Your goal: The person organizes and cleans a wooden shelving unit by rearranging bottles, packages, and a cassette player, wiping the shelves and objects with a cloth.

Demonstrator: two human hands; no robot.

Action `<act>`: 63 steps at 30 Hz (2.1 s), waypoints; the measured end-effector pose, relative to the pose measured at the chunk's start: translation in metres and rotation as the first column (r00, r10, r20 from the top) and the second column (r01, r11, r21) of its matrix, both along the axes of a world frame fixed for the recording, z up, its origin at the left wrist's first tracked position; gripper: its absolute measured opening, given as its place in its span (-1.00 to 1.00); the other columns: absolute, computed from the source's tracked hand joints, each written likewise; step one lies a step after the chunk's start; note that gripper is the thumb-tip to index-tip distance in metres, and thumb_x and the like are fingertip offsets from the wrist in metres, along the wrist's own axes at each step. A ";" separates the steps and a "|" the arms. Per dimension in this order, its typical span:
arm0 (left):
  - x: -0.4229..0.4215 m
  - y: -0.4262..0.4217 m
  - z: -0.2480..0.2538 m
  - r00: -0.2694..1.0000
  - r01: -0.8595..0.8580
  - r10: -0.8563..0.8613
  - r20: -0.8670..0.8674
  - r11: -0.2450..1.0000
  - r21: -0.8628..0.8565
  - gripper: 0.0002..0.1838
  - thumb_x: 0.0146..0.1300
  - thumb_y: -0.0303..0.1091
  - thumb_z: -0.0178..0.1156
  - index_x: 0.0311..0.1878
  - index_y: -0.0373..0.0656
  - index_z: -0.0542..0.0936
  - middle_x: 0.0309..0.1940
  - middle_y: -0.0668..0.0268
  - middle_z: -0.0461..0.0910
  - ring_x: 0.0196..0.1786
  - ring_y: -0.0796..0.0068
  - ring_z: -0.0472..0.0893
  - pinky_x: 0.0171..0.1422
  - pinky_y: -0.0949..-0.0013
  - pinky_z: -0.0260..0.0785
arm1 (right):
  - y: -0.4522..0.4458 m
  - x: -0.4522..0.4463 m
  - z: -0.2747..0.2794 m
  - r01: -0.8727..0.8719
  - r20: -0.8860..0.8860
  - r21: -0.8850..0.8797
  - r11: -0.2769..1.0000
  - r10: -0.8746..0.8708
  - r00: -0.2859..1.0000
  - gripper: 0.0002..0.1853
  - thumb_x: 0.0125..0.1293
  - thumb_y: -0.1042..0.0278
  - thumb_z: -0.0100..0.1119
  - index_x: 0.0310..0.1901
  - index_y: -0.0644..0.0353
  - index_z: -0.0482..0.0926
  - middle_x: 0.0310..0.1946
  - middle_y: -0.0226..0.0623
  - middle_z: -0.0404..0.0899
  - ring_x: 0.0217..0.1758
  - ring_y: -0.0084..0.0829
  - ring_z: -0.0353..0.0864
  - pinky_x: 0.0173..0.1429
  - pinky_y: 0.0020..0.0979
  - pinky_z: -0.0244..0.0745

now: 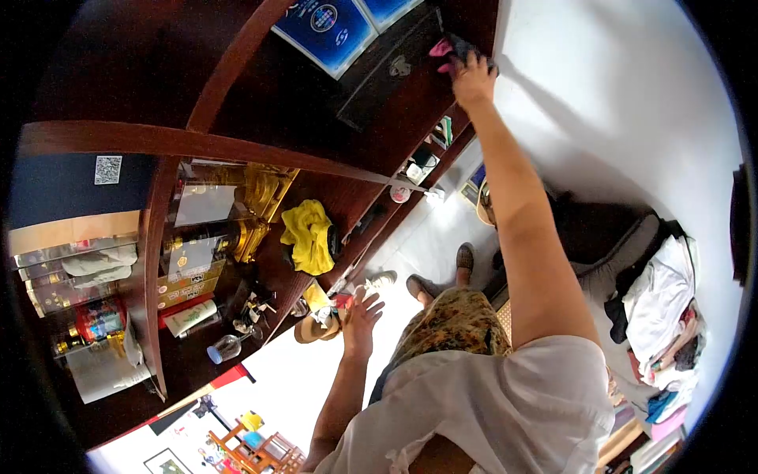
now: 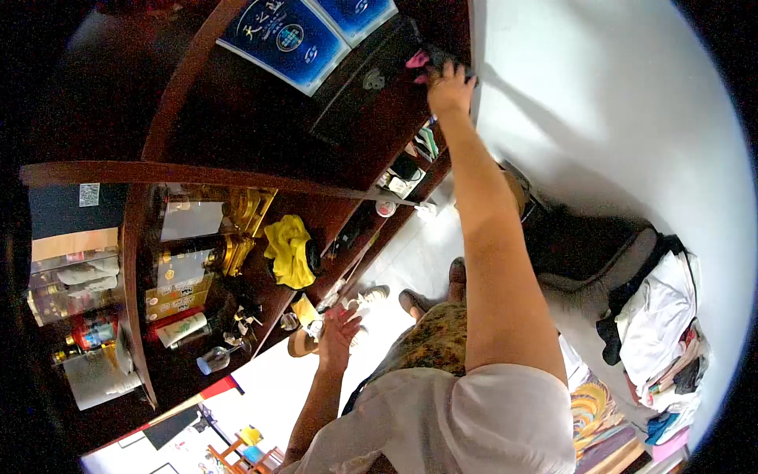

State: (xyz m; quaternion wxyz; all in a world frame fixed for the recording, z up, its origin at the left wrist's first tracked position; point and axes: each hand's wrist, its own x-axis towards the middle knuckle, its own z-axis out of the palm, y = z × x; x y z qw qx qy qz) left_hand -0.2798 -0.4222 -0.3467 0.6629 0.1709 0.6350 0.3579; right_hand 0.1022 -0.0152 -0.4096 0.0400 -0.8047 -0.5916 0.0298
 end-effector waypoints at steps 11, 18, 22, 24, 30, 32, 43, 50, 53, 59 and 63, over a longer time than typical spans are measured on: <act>0.035 0.002 -0.011 0.996 0.093 -0.092 0.016 0.995 -0.045 -0.41 0.49 0.05 -0.25 0.40 -0.15 0.22 0.23 0.10 0.43 0.19 0.21 0.48 0.32 0.17 0.23 | -0.133 -0.138 -0.005 -0.618 -0.085 0.216 0.756 0.645 0.759 -0.74 0.18 0.21 0.08 -0.23 0.09 0.71 0.18 -0.13 0.45 0.25 -0.06 0.33 0.37 0.20 0.10; 0.028 0.009 0.002 0.994 0.111 -0.111 0.010 0.993 0.047 -0.44 0.50 0.01 -0.25 0.40 -0.12 0.25 0.20 0.18 0.46 0.18 0.28 0.47 0.32 0.22 0.22 | -0.083 -0.066 0.001 -0.379 -0.018 0.141 0.915 0.385 0.923 -0.76 0.32 0.29 -0.03 -0.13 -0.01 0.66 0.18 -0.26 0.45 0.24 -0.13 0.35 0.29 0.05 0.23; 0.022 -0.005 0.005 0.996 0.072 -0.073 -0.056 0.997 -0.021 -0.42 0.47 0.04 -0.19 0.40 -0.13 0.25 0.16 0.20 0.49 0.17 0.32 0.47 0.28 0.23 0.25 | -0.043 -0.006 0.000 -0.100 -0.308 0.202 0.974 0.160 0.938 -0.71 0.35 0.33 -0.04 0.04 -0.05 0.59 0.23 -0.27 0.33 0.33 -0.05 0.27 0.25 0.01 0.38; 0.025 -0.011 0.007 0.996 0.054 -0.057 -0.075 0.998 -0.038 -0.43 0.48 0.02 -0.19 0.41 -0.12 0.24 0.15 0.21 0.49 0.19 0.31 0.46 0.29 0.22 0.24 | -0.040 -0.008 -0.004 -0.152 -0.229 0.201 0.968 0.197 0.953 -0.69 0.27 0.30 0.03 0.04 -0.08 0.59 0.25 -0.17 0.33 0.25 0.13 0.34 0.20 -0.07 0.49; 0.040 -0.015 0.014 0.998 0.069 -0.068 -0.009 0.997 0.039 -0.45 0.46 -0.02 -0.06 0.36 -0.16 0.30 0.08 0.18 0.53 0.09 0.29 0.55 0.24 0.26 0.32 | -0.128 -0.075 -0.031 -0.452 -0.102 0.368 0.813 0.518 0.849 -0.66 0.14 0.44 0.13 -0.01 -0.06 0.60 0.17 -0.18 0.37 0.05 -0.01 0.50 -0.03 -0.20 0.60; 0.044 -0.005 0.019 0.996 0.090 -0.092 0.019 0.993 0.080 -0.45 0.44 -0.03 0.01 0.34 -0.19 0.32 0.06 0.16 0.54 0.07 0.28 0.55 0.23 0.26 0.33 | -0.162 -0.094 -0.031 -0.510 -0.170 0.395 0.764 0.607 0.777 -0.64 0.10 0.48 0.17 -0.03 -0.08 0.59 0.15 -0.18 0.38 0.04 -0.02 0.48 0.02 -0.21 0.58; 0.071 0.014 0.018 0.970 0.240 -0.239 -0.034 0.971 0.019 -0.36 0.41 -0.06 0.07 0.46 -0.04 0.15 0.30 0.19 0.34 0.28 0.30 0.40 0.22 0.15 0.38 | -0.350 -0.136 0.007 -0.204 -0.924 0.242 0.949 0.289 0.251 -0.82 0.25 0.36 0.12 -0.13 0.15 0.55 -0.21 -0.17 0.66 -0.13 -0.12 0.65 -0.07 -0.24 0.52; 0.072 0.015 0.010 0.938 0.310 -0.317 0.142 0.948 0.069 -0.37 0.38 0.09 0.07 0.42 0.07 0.21 0.32 0.32 0.33 0.31 0.30 0.38 0.29 0.11 0.33 | -0.384 -0.190 0.025 -0.125 -0.873 0.077 0.989 0.127 0.470 -0.68 0.37 0.16 0.01 -0.02 0.23 0.43 -0.33 0.06 0.61 -0.27 0.08 0.61 -0.31 0.01 0.49; 0.052 0.020 0.014 0.937 0.300 -0.304 0.170 0.953 0.046 -0.36 0.35 0.08 0.12 0.38 -0.01 0.27 0.29 0.32 0.36 0.31 0.34 0.37 0.30 0.11 0.30 | -0.394 -0.221 0.016 -0.070 -0.868 0.338 0.939 0.340 0.362 -0.67 0.39 0.15 -0.03 0.03 0.22 0.35 -0.19 0.06 0.58 -0.24 0.05 0.62 -0.23 -0.02 0.51; -0.009 0.016 -0.010 0.984 0.175 -0.177 0.026 0.983 0.052 -0.58 0.37 -0.14 0.16 0.17 -0.17 0.47 0.02 0.26 0.55 0.08 0.37 0.55 0.16 0.27 0.41 | -0.423 -0.264 0.018 -0.204 -0.915 0.259 0.944 0.308 0.260 -0.33 0.27 0.18 0.09 0.36 0.15 0.09 0.08 0.19 0.40 0.01 0.16 0.51 0.04 -0.02 0.46; -0.039 0.014 -0.013 0.968 0.213 -0.198 -0.155 0.973 0.084 -0.55 0.30 -0.22 0.26 0.17 -0.22 0.47 0.03 0.22 0.55 0.06 0.35 0.55 0.10 0.29 0.44 | -0.442 -0.277 0.019 -0.217 -0.946 0.264 0.940 0.296 0.132 -0.24 0.29 0.11 0.12 0.43 0.11 0.01 0.10 0.18 0.37 0.06 0.12 0.49 0.11 -0.06 0.43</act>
